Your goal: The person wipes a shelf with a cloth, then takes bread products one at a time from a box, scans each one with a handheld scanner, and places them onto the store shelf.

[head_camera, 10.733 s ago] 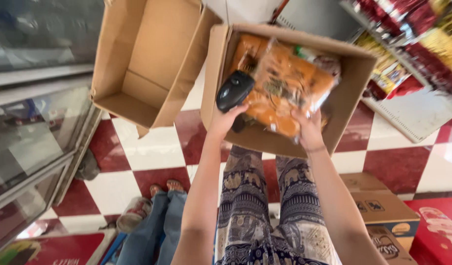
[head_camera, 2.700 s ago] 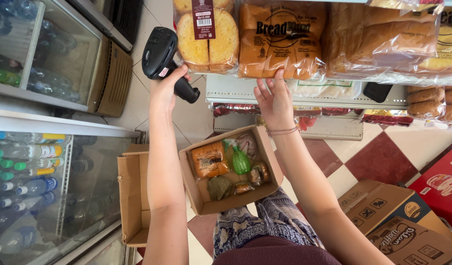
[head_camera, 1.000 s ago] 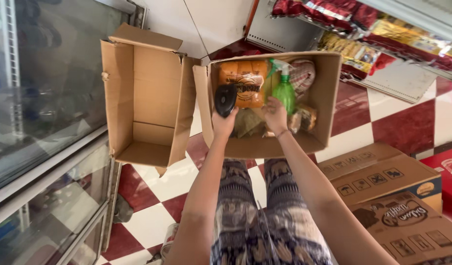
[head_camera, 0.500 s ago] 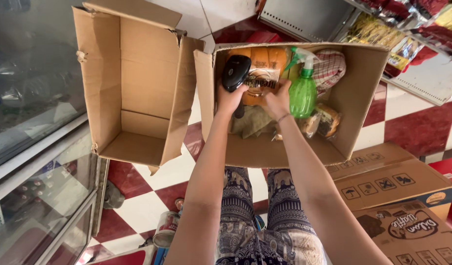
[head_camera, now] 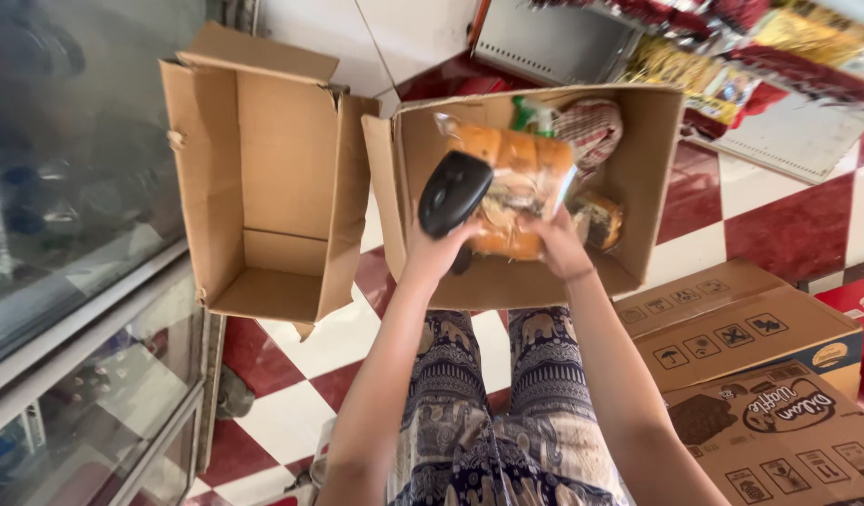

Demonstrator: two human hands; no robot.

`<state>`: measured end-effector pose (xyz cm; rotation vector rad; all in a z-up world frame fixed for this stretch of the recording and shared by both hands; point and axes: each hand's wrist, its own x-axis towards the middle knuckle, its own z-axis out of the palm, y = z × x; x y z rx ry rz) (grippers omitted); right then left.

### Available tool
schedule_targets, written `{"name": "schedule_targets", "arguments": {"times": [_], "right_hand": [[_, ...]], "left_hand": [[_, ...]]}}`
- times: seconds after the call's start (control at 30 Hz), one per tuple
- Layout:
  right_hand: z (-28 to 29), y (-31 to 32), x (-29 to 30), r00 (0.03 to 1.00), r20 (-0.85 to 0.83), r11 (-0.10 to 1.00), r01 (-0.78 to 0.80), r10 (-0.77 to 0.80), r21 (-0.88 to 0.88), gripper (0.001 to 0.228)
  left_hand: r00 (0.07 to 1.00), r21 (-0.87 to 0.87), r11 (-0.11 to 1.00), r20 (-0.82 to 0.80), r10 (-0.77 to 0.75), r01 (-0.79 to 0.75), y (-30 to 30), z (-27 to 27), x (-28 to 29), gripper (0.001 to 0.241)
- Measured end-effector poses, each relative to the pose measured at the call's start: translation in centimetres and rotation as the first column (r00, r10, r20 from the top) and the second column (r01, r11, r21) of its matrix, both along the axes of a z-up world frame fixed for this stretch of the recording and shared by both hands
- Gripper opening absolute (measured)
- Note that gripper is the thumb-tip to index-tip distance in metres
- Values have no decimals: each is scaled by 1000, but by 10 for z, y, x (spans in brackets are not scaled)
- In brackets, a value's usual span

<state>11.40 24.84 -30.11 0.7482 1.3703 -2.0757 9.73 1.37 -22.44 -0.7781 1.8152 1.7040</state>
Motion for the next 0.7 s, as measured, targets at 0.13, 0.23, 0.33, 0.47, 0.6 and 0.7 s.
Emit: {"name": "schedule_targets", "arguments": {"times": [0.13,0.23,0.33,0.47,0.6,0.7], "right_hand": [[51,11,27,980,101,982,178,-171,-62,76],[98,6,35,973,9,950,225,-229,-217,70],[154,-19,34,950,12,934,309,-312,-179,73],[218,-48,38,916,-126,857,300,-382,-419,76],[234,-45,52,903,-340,914,122,-264,-386,80],[234,-6,46,906,-339,906,98,-253,-412,80]], "left_hand": [[996,202,975,21,85,-87,-12,96,8,66],[799,62,993,-589,121,-104,-15,160,27,77],[807,4,976,-562,183,-218,-14,184,61,86],[949,332,943,-295,109,-5,-12,168,101,41],[944,408,908,-327,49,94,-22,184,89,43],[775,339,878,-630,-56,339,-57,229,55,51]]}}
